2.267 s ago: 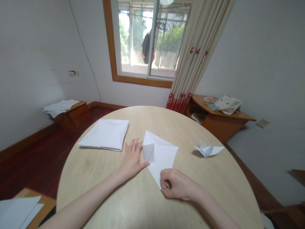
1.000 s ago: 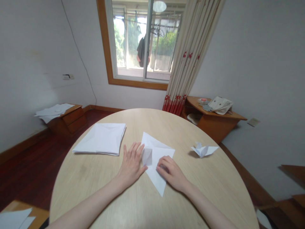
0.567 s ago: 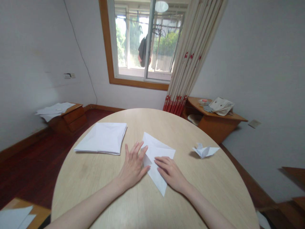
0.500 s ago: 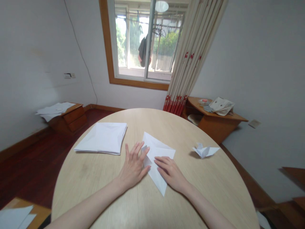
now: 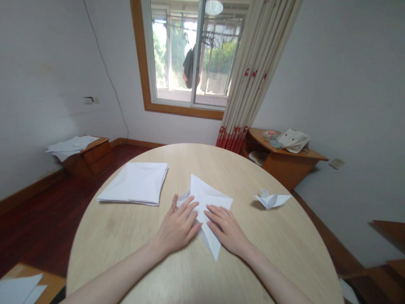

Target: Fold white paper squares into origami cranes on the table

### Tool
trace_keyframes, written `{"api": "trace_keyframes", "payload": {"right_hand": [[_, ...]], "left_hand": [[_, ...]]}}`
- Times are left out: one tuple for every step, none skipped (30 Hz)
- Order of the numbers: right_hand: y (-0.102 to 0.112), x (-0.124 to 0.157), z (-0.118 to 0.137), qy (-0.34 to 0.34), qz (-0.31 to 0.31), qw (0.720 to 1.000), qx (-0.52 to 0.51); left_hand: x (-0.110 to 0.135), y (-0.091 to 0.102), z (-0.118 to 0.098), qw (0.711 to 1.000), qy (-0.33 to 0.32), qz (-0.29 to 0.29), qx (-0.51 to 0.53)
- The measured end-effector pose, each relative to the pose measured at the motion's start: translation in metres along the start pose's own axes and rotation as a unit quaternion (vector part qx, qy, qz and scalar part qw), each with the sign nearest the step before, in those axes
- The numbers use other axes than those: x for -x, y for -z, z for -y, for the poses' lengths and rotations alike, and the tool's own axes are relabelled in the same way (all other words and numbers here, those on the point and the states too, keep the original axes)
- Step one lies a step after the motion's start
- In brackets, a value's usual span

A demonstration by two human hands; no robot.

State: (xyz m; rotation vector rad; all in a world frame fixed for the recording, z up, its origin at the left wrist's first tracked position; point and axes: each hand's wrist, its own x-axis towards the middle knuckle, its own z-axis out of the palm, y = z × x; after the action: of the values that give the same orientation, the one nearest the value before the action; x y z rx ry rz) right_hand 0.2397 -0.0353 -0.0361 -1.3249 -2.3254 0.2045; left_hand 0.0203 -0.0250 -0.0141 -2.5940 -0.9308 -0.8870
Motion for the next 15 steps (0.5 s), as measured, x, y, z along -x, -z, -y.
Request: {"api": "trace_keyframes", "payload": {"right_hand": [[0.001,0.0,0.0,0.001,-0.014,1.0,-0.002],[0.001,-0.001,0.0,0.003,-0.031,1.0,-0.003],[0.003,-0.001,0.0,0.005,-0.052,0.999,-0.004],[0.004,-0.001,-0.001,0.008,-0.074,0.997,-0.004],[0.006,-0.001,-0.003,0.011,-0.098,0.995,-0.003],[0.008,-0.001,-0.005,0.014,-0.121,0.993,0.001],[0.01,-0.001,-0.007,0.017,-0.142,0.99,0.005],[0.012,-0.001,-0.011,0.021,-0.159,0.987,0.011],[0.014,-0.001,-0.014,0.026,-0.17,0.985,0.017],[0.016,0.0,-0.018,0.034,-0.177,0.983,0.023],[0.018,0.0,-0.022,0.041,-0.182,0.982,0.028],[0.02,0.001,-0.027,0.047,-0.185,0.981,0.035],[0.021,0.001,-0.031,0.048,-0.188,0.98,0.044],[0.022,0.001,-0.034,0.045,-0.19,0.979,0.052],[0.023,0.001,-0.037,0.042,-0.191,0.979,0.058]], "left_hand": [[0.0,0.0,0.001,1.0,0.006,-0.007,0.008],[-0.001,-0.001,0.001,1.0,0.012,-0.01,0.012],[-0.001,-0.001,0.002,1.0,0.017,-0.01,0.013],[-0.002,-0.001,0.003,1.0,0.021,-0.006,0.01],[-0.003,-0.001,0.004,1.0,0.023,0.0,0.003],[-0.003,0.0,0.004,1.0,0.023,0.008,-0.005],[-0.004,0.0,0.005,1.0,0.022,0.016,-0.012],[-0.004,0.001,0.005,0.999,0.02,0.025,-0.017],[-0.004,0.001,0.005,0.999,0.019,0.035,-0.019],[-0.004,0.002,0.005,0.999,0.019,0.045,-0.018],[-0.004,0.002,0.004,0.998,0.021,0.054,-0.015],[-0.004,0.002,0.004,0.998,0.024,0.062,-0.011],[-0.004,0.003,0.004,0.997,0.028,0.07,-0.007],[-0.003,0.003,0.003,0.996,0.032,0.078,-0.004],[-0.003,0.003,0.003,0.996,0.037,0.086,0.001]]}}
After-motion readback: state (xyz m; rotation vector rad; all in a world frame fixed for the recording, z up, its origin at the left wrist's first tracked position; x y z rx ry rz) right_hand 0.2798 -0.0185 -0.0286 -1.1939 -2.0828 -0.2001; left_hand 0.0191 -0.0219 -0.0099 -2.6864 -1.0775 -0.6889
